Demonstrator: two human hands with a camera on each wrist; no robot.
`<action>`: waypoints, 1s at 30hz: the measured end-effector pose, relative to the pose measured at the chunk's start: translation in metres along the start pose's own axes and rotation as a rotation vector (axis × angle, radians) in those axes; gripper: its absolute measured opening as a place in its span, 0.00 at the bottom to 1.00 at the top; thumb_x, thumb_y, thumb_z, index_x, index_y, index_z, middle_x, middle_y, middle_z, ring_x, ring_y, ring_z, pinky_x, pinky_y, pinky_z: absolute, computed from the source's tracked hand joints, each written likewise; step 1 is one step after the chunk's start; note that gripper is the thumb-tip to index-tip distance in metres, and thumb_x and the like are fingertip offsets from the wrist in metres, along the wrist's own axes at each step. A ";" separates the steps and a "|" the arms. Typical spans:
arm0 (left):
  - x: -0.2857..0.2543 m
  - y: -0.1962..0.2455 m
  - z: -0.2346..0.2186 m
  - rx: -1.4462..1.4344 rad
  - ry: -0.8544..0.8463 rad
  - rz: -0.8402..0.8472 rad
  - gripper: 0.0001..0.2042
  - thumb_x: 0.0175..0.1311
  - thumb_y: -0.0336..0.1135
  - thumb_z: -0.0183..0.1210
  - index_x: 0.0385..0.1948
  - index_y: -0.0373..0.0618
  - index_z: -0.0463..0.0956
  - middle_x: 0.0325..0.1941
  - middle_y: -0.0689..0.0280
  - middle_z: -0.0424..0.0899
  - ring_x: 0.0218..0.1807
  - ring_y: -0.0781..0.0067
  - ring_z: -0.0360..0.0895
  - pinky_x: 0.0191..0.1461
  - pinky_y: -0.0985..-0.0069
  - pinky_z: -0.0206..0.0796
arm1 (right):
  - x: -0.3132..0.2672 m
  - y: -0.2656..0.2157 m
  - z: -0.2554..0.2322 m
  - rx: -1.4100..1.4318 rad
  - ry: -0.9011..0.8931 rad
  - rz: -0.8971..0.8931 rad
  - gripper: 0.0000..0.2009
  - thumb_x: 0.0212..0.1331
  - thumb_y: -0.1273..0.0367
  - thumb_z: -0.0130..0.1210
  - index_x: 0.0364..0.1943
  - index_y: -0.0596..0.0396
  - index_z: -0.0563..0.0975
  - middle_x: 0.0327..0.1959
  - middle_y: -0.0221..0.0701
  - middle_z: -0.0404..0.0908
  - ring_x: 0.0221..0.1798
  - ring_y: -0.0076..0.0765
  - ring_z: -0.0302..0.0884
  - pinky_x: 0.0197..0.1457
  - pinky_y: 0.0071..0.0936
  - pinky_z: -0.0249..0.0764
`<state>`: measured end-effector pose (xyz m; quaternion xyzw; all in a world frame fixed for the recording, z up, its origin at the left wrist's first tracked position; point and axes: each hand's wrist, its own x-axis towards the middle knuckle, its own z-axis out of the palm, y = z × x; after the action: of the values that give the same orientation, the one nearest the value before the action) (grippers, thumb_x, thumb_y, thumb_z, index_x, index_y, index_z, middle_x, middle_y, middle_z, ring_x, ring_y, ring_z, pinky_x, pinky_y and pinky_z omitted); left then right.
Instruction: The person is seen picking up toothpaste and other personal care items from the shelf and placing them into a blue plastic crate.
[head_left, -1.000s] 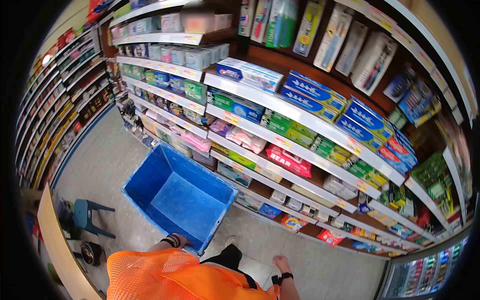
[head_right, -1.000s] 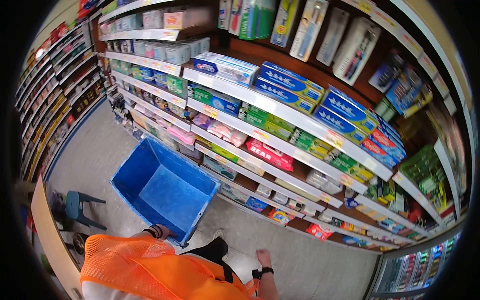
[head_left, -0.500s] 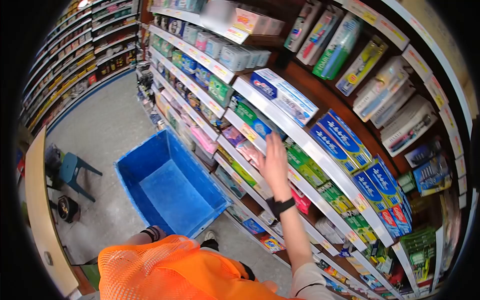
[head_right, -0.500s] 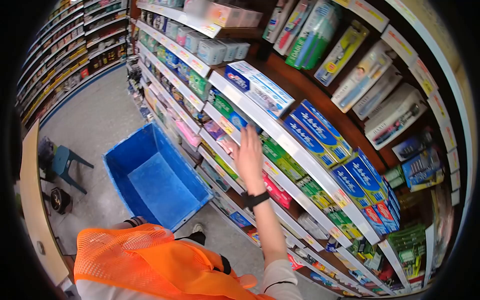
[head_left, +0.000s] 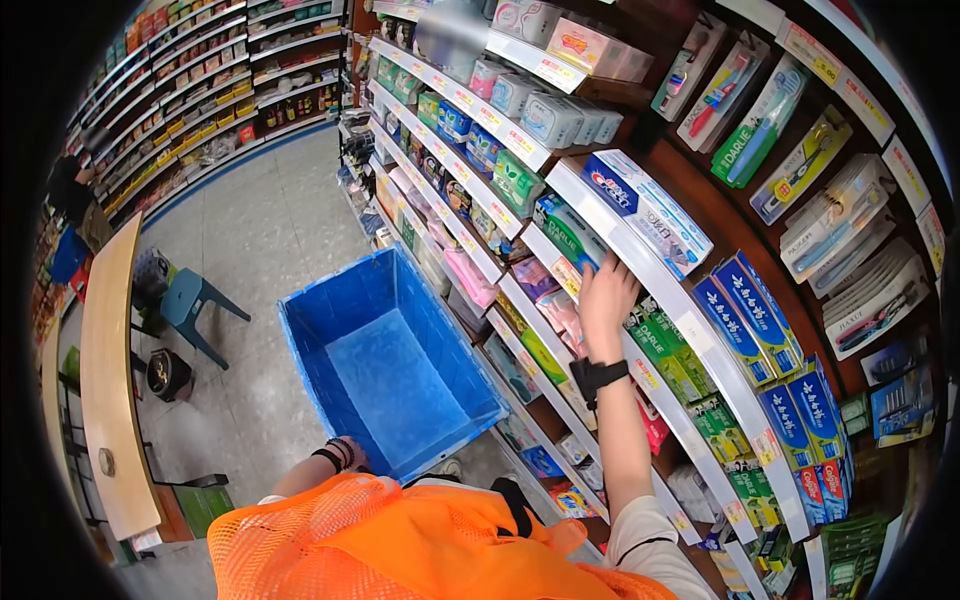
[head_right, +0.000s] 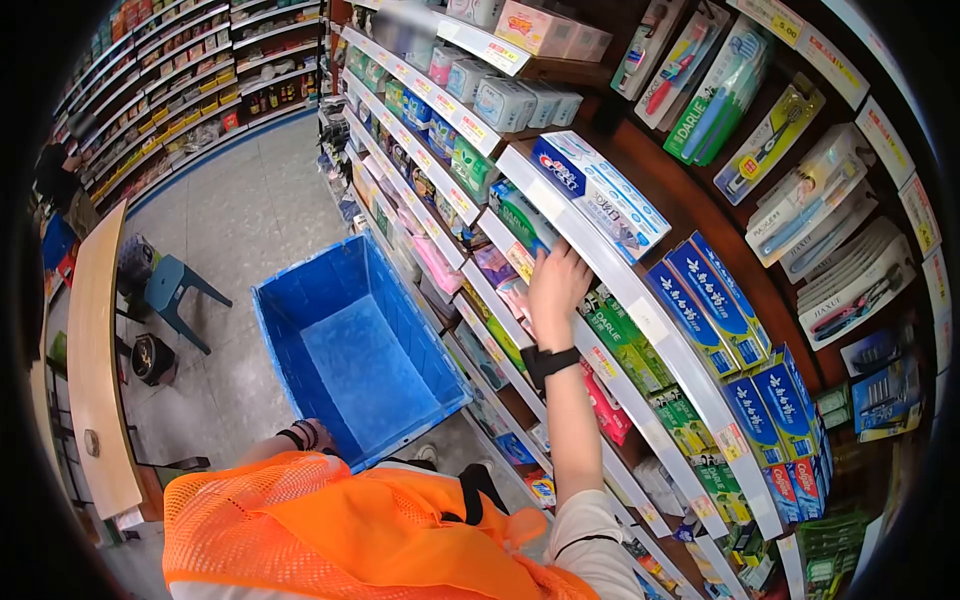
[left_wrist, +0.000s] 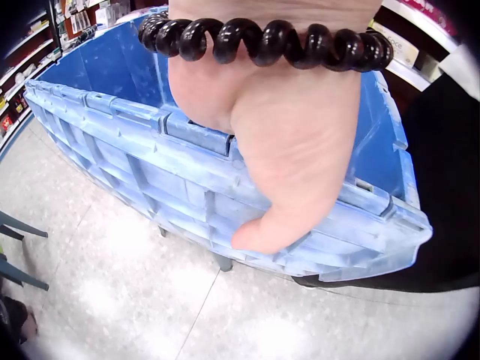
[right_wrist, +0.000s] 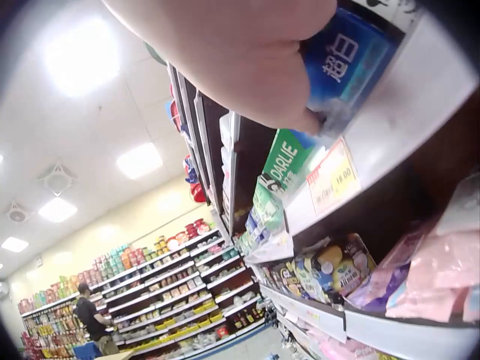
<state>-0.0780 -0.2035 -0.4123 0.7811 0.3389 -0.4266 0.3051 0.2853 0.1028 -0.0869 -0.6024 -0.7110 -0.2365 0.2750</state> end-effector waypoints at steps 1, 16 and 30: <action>0.000 -0.003 0.007 0.024 -0.005 -0.006 0.24 0.64 0.43 0.52 0.64 0.73 0.65 0.64 0.71 0.72 0.64 0.62 0.69 0.63 0.59 0.64 | -0.010 -0.005 -0.002 0.068 0.079 -0.007 0.26 0.54 0.69 0.59 0.58 0.57 0.67 0.57 0.40 0.69 0.60 0.47 0.64 0.65 0.44 0.59; -0.028 0.017 -0.015 -0.039 -0.075 -0.140 0.20 0.68 0.49 0.42 0.53 0.54 0.76 0.58 0.64 0.78 0.62 0.60 0.72 0.61 0.62 0.63 | -0.135 -0.048 0.003 0.841 -0.507 -0.267 0.21 0.54 0.66 0.61 0.53 0.53 0.73 0.53 0.36 0.75 0.58 0.45 0.69 0.62 0.41 0.61; -0.070 0.035 -0.149 -0.549 0.968 -0.339 0.31 0.49 0.55 0.66 0.54 0.51 0.69 0.46 0.55 0.79 0.53 0.52 0.75 0.57 0.62 0.67 | -0.224 -0.044 0.082 0.835 -1.023 -0.361 0.22 0.49 0.62 0.64 0.51 0.49 0.76 0.48 0.32 0.78 0.54 0.43 0.71 0.62 0.39 0.61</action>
<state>-0.0103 -0.1289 -0.2779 0.7142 0.6585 0.0397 0.2340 0.2608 -0.0117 -0.2990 -0.3539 -0.8725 0.3297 0.0699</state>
